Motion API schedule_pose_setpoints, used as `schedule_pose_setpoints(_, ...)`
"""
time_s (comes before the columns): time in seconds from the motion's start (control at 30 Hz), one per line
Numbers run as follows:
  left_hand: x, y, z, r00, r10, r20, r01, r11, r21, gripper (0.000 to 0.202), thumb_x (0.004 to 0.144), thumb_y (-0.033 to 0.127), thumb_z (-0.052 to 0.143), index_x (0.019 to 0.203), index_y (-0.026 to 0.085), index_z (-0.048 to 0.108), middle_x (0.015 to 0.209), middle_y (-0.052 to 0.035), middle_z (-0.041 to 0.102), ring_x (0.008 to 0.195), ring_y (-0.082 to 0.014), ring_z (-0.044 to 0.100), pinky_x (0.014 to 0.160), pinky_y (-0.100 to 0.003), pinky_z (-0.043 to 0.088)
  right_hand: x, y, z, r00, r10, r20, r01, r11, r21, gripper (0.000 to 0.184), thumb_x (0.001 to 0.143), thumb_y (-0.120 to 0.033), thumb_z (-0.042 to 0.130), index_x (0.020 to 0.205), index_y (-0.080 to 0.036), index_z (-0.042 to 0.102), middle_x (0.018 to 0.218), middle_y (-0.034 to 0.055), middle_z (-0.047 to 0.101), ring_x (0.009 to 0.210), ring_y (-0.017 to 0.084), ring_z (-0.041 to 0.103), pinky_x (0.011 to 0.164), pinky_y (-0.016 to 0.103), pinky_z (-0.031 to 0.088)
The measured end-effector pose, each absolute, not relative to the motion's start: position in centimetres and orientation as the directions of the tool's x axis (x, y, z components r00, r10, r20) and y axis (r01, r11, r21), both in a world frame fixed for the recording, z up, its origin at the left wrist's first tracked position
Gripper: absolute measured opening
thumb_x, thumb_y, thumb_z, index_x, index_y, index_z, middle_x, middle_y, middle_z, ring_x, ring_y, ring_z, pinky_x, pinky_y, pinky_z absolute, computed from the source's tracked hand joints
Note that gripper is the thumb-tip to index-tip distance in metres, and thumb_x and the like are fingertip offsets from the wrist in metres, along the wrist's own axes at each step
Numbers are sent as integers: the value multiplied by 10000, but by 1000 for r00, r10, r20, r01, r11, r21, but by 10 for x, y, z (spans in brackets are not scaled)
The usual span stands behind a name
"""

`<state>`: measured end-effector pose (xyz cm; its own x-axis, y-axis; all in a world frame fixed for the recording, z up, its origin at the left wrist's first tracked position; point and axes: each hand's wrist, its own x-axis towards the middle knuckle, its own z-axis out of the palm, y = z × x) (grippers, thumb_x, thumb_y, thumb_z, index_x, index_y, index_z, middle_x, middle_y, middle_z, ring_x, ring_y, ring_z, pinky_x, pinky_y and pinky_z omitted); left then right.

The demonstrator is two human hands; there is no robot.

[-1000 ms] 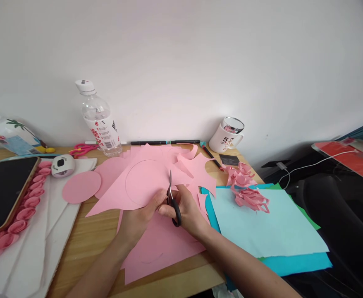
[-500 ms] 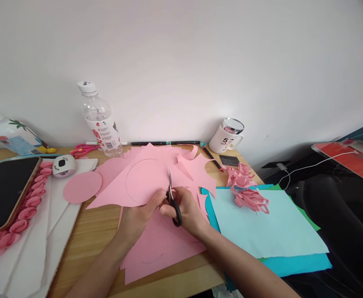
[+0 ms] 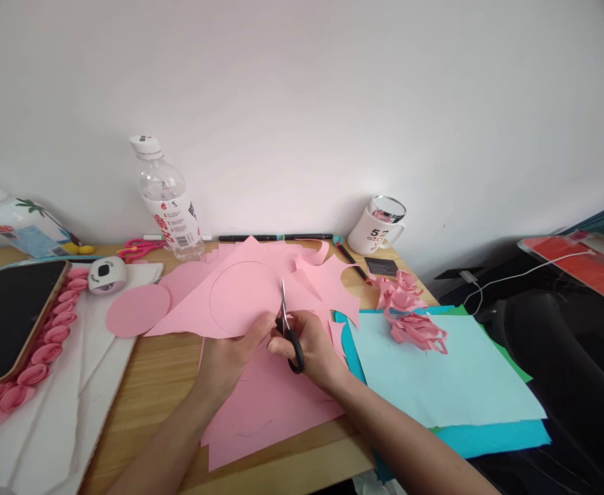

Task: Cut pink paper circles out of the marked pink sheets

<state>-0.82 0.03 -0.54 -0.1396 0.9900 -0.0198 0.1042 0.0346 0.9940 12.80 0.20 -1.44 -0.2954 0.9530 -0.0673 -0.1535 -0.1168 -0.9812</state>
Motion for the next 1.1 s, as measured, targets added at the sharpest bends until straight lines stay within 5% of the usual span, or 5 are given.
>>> schedule_pose_setpoints(0.17, -7, 1, -2, -128, 992, -3, 94, 15, 995, 241, 644, 410, 722, 685, 176, 678, 685, -41, 715, 864, -270, 686, 853, -395, 541, 129, 2, -17, -276, 958, -73, -151, -118, -981, 501, 516, -488, 831, 586, -168, 453, 535, -65, 358, 484, 61, 302, 424, 206, 246)
schedule_pose_setpoints(0.53, -10, 3, -10, -129, 991, 25, 51, -19, 999, 337, 660, 393, 726, 903, 159, 700, 947, -83, 742, 914, -258, 683, 818, -361, 557, 131, 1, -21, -241, 964, -115, -135, -151, -979, 444, 558, -419, 826, 768, -151, 541, 546, -42, 497, 464, 80, 408, 426, 211, 314)
schedule_pose_setpoints(0.77, -9, 3, -4, -115, 993, 25, 11, -24, 1000, 286, 681, 379, 709, 865, 160, 716, 853, -63, 752, 816, -234, 700, 742, -327, 574, 131, 2, -21, -232, 963, -136, -110, -165, -980, 442, 563, -424, 815, 793, -155, 550, 527, -46, 499, 461, 95, 443, 433, 221, 347)
schedule_pose_setpoints(0.93, -8, 3, -2, -90, 995, 47, 45, -43, 998, 213, 729, 353, 646, 634, 165, 674, 646, -30, 708, 670, -198, 686, 638, -283, 567, 130, 0, -18, -239, 961, -139, -109, -168, -980, 416, 587, -405, 809, 812, -155, 564, 542, -45, 507, 469, 94, 451, 444, 218, 350)
schedule_pose_setpoints(1.1, -7, -1, -1, -163, 981, 109, 187, -78, 979, 255, 741, 420, 621, 664, 184, 679, 704, -38, 724, 750, -215, 695, 731, -311, 571, 129, 1, -18, -303, 946, -113, -148, -164, -975, 438, 578, -423, 817, 801, -140, 568, 588, -30, 513, 511, 88, 428, 472, 218, 335)
